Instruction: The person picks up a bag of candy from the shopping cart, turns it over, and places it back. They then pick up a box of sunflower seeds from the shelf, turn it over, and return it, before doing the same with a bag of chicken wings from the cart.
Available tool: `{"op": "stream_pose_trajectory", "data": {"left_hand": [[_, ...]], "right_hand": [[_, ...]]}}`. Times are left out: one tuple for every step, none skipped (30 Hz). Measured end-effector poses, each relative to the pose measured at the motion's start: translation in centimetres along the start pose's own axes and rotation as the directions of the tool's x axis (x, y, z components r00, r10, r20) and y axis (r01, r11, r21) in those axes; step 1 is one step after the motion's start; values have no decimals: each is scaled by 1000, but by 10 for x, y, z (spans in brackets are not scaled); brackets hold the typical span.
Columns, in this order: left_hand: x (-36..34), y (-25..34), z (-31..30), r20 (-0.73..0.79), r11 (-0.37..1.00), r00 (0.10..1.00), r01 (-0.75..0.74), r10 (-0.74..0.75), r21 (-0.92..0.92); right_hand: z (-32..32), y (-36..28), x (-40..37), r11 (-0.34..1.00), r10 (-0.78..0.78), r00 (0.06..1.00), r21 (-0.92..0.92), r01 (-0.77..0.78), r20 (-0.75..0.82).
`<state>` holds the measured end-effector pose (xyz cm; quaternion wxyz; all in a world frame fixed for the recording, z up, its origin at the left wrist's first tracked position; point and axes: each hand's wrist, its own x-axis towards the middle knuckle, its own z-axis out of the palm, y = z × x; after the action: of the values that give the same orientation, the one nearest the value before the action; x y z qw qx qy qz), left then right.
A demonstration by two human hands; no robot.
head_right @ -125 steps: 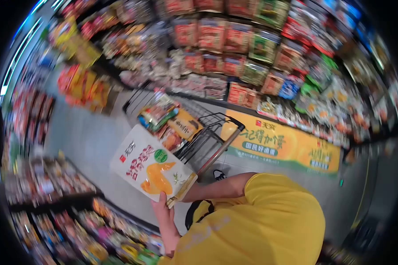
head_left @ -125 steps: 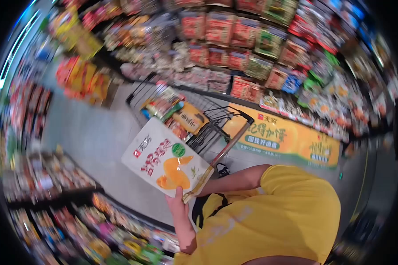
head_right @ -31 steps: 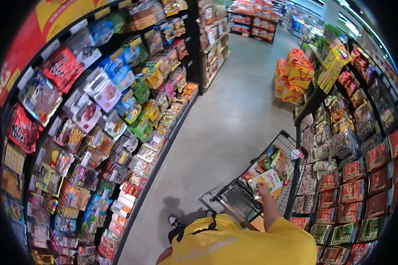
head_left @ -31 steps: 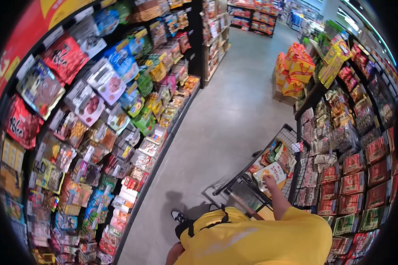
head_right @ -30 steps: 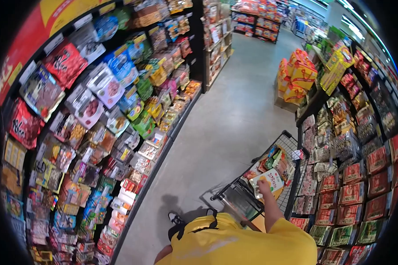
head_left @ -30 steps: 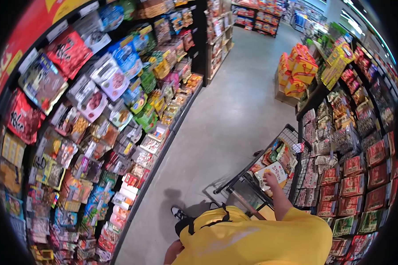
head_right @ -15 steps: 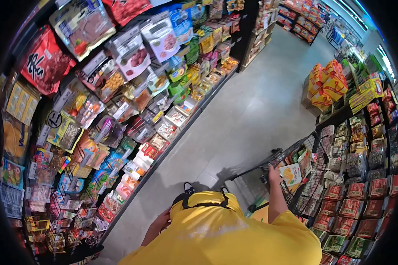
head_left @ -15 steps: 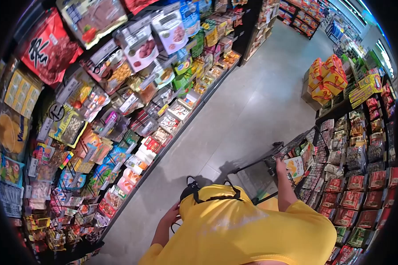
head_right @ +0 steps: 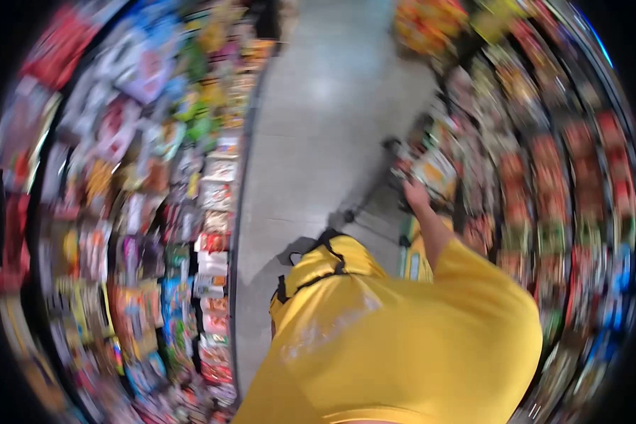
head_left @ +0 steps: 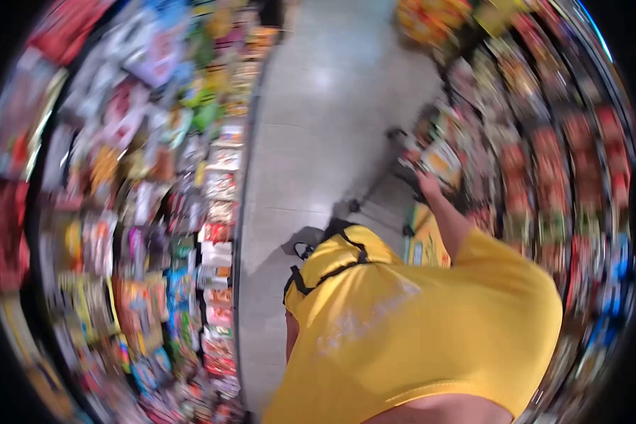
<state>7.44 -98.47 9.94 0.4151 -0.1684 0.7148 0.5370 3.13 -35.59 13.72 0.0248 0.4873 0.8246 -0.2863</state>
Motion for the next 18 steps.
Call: {"op": "stream_pose_trajectory", "data": {"left_hand": [[7, 7, -11, 74, 996, 997, -6, -1, 86], [14, 15, -20, 139, 986, 990, -20, -3, 163], [19, 23, -32, 190, 971, 982, -31, -15, 236], [23, 32, -41, 229, 956, 973, -46, -23, 291], [29, 41, -49, 255, 940, 966, -62, -28, 335], [35, 51, -53, 273, 925, 962, -81, -25, 372], [42, 62, -59, 285, 911, 958, -99, -21, 401], [49, 74, -62, 292, 897, 956, -117, -14, 426], [55, 86, -65, 298, 883, 955, -134, -7, 450], [63, 98, -66, 303, 869, 953, -151, 1, 472], [70, 111, -66, 308, 854, 951, -168, 9, 492], [77, 123, -66, 314, 840, 949, -183, 16, 511], [86, 137, -64, 319, 825, 948, -199, 24, 529], [96, 151, -62, 325, 810, 945, -217, 34, 545], [106, 167, -58, 331, 795, 942, -234, 45, 560], [116, 182, -53, 338, 779, 940, -252, 54, 574], [126, 197, -47, 344, 765, 937, -267, 64, 587], [136, 213, -41, 350, 750, 934, -283, 73, 598]], "right_hand": [[-6, -11, -19, 999, -35, 999, 4, 35, -2], [3, 2, -20, 999, -33, 998, -37, 31, -62], [-8, -17, -42, 997, -45, 997, -60, 42, -59], [-10, -22, -53, 996, -12, 998, -90, 7, -61], [0, -12, -56, 993, -27, 994, -115, 15, -108], [-8, -21, -72, 998, -27, 996, -61, 22, -81], [-3, -15, -77, 997, -41, 996, -63, 36, -81], [1, -9, -80, 996, -61, 995, -65, 56, -80], [2, -6, -87, 998, -33, 996, -47, 29, -84], [0, -6, -96, 999, -31, 997, -35, 28, -70], [-1, -7, -105, 999, -30, 998, -24, 29, -56], [-2, -7, -113, 1000, -6, 998, -8, 6, -57], [-3, -8, -119, 1000, -29, 996, 0, 29, -90], [-3, -8, -124, 999, -53, 991, 6, 54, -125], [-2, -4, -127, 998, -66, 992, 9, 67, -108], [-1, 0, -130, 999, -45, 993, 24, 48, -111], [-1, 3, -133, 997, -71, 990, 4, 72, -122], [-1, 4, -134, 995, -97, 987, -16, 95, -132]]}}
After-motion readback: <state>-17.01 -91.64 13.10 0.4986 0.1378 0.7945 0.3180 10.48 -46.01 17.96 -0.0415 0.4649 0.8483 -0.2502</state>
